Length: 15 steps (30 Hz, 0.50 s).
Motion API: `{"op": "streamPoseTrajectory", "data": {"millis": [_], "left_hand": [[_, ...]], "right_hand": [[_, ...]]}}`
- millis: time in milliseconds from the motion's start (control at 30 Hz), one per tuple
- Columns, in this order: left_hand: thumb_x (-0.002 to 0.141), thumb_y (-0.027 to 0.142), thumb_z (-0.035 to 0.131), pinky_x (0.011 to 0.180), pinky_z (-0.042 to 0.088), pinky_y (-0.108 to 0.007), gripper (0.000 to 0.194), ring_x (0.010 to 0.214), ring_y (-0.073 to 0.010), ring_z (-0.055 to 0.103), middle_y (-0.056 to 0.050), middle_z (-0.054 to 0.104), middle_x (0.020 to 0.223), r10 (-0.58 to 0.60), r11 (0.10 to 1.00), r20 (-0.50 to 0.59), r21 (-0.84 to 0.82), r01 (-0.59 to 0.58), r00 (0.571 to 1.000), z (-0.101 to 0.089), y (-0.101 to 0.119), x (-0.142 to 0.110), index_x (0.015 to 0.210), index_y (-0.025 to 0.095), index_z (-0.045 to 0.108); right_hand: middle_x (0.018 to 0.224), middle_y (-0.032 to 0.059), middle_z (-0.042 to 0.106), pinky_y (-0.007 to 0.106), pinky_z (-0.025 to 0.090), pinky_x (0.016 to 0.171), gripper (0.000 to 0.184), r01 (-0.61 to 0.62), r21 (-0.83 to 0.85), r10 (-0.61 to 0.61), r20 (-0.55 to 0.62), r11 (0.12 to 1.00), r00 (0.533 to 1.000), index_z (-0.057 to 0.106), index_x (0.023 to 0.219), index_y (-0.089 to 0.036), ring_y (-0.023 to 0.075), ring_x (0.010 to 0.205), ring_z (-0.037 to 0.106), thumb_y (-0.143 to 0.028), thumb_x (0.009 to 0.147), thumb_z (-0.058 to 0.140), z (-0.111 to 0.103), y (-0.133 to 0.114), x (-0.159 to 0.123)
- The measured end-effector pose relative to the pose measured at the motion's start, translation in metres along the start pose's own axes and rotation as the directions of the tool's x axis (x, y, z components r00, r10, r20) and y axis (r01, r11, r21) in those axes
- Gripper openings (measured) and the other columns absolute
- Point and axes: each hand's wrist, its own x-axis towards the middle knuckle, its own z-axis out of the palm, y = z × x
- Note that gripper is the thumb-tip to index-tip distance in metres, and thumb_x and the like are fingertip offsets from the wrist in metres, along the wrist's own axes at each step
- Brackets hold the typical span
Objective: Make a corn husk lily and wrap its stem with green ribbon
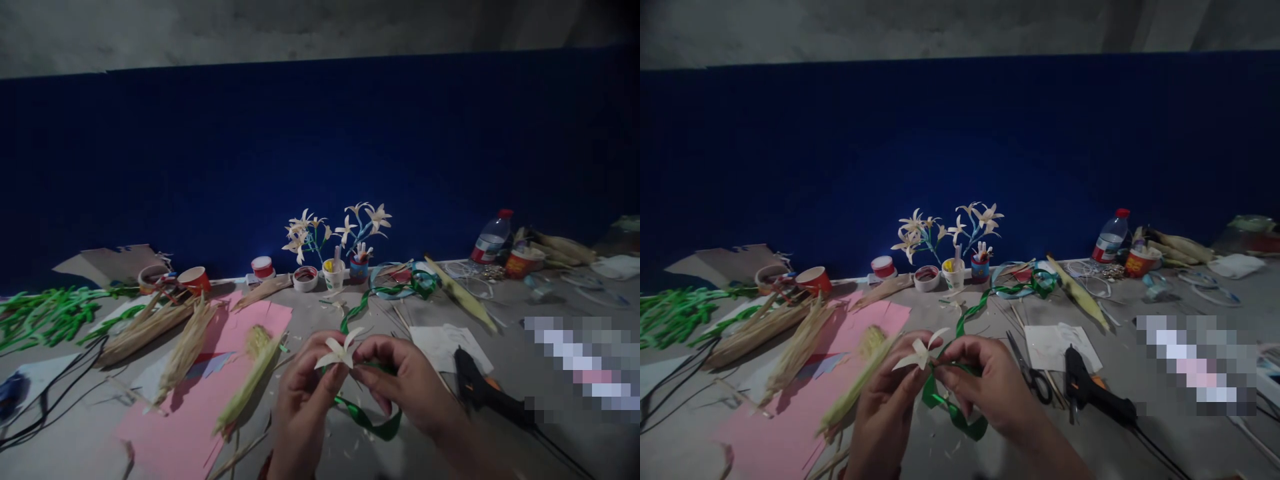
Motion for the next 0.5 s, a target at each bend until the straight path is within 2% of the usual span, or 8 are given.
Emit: {"op": "streamPoseTrajectory", "data": {"millis": [167,267,367,500], "left_hand": [[0.077,0.025,0.072,0.081,0.044,-0.025,0.006,0.094,-0.0218,0.059,-0.006,0.063,0.096,-0.049,0.997,0.022,-0.06,0.051,0.999,0.0,-0.01,0.0,0.077,0.019,0.074],[0.076,0.024,0.074,0.081,0.043,-0.022,0.006,0.091,-0.0183,0.058,-0.003,0.063,0.093,-0.084,0.991,0.016,-0.105,0.086,0.996,0.0,-0.015,-0.003,0.08,0.02,0.074],[0.071,0.026,0.079,0.079,0.044,-0.02,0.013,0.087,-0.0155,0.059,-0.001,0.067,0.091,-0.168,0.969,-0.01,-0.184,0.164,0.986,0.0,-0.021,-0.004,0.083,0.022,0.075],[0.061,0.03,0.086,0.081,0.045,-0.021,0.028,0.087,-0.0149,0.062,-0.002,0.073,0.088,-0.319,0.913,-0.092,-0.297,0.28,0.943,0.001,-0.026,-0.003,0.086,0.022,0.076]], "right_hand": [[0.054,-0.0088,0.045,0.017,0.027,0.038,0.028,0.058,-0.029,-0.06,-0.053,0.998,0.997,0.057,0.071,-0.018,0.0041,0.039,0.034,-0.042,0.074,0.071,0.001,-0.002,-0.003],[0.049,-0.0095,0.041,0.018,0.028,0.04,0.02,0.115,-0.146,-0.13,-0.095,0.983,0.987,0.057,0.068,-0.018,0.0057,0.04,0.034,-0.033,0.079,0.063,0.002,-0.003,-0.006],[0.051,-0.0077,0.045,0.019,0.03,0.041,0.013,0.177,-0.297,-0.225,-0.134,0.938,0.965,0.06,0.071,-0.018,0.007,0.042,0.037,-0.027,0.081,0.06,0.003,0.0,-0.008],[0.056,-0.0055,0.05,0.019,0.033,0.042,0.012,0.232,-0.425,-0.325,-0.159,0.875,0.932,0.062,0.072,-0.018,0.008,0.044,0.04,-0.025,0.081,0.059,0.003,0.003,-0.01]]}}
